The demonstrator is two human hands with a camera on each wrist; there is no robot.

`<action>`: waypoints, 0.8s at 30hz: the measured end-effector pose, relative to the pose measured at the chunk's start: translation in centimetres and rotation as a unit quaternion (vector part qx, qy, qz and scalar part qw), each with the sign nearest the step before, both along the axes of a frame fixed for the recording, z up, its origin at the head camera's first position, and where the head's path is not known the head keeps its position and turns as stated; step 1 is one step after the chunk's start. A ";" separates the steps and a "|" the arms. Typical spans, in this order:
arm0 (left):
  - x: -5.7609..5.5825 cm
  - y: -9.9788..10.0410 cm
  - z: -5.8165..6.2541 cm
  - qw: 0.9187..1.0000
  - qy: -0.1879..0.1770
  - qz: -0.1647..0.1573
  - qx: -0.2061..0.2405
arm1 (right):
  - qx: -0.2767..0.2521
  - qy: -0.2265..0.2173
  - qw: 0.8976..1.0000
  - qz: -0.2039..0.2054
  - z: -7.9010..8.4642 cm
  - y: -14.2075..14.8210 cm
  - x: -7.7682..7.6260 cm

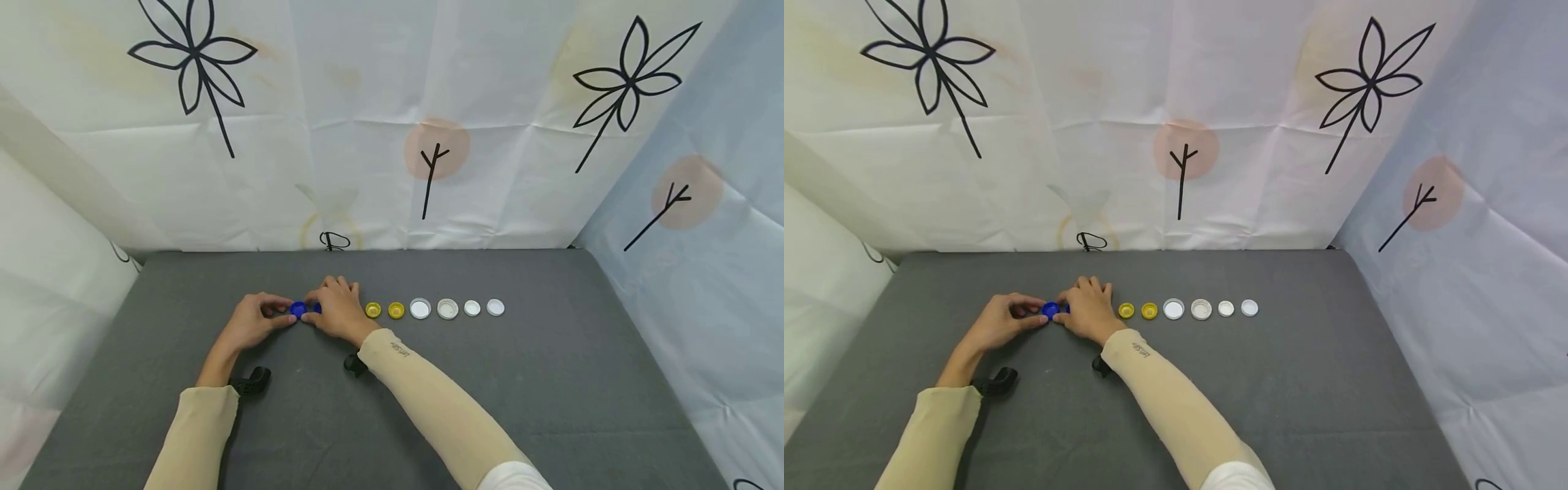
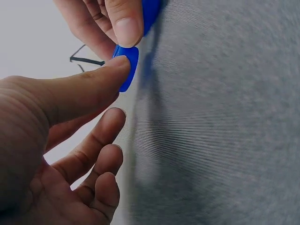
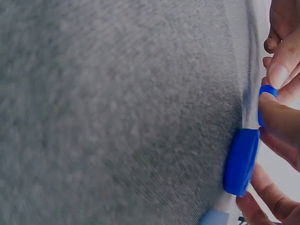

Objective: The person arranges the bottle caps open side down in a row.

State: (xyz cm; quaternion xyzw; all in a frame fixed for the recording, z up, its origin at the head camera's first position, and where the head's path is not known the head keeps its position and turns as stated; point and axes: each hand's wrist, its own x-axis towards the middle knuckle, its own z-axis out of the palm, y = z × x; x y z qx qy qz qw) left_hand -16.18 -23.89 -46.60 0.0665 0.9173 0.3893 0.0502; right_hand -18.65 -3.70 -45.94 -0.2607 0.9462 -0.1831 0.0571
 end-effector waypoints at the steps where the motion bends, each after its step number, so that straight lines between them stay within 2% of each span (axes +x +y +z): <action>1: 0.0 0.0 0.2 1.000 -0.001 0.002 0.004 | -0.006 0.001 1.000 0.001 0.1 0.1 0.0; 7: 0.4 0.3 1.3 0.999 0.003 -0.008 0.045 | -0.063 0.007 0.998 0.013 1.0 1.2 0.2; 14: 1.0 1.6 2.7 0.995 0.001 -0.018 0.094 | -0.139 0.009 0.990 0.037 1.9 3.2 0.6; 18: 1.2 2.6 3.0 0.990 -0.016 -0.027 0.135 | -0.187 0.001 0.981 0.049 2.3 4.5 1.0; 24: 1.3 4.1 2.9 0.979 -0.046 -0.020 0.196 | -0.227 -0.003 0.972 0.053 2.5 6.4 1.6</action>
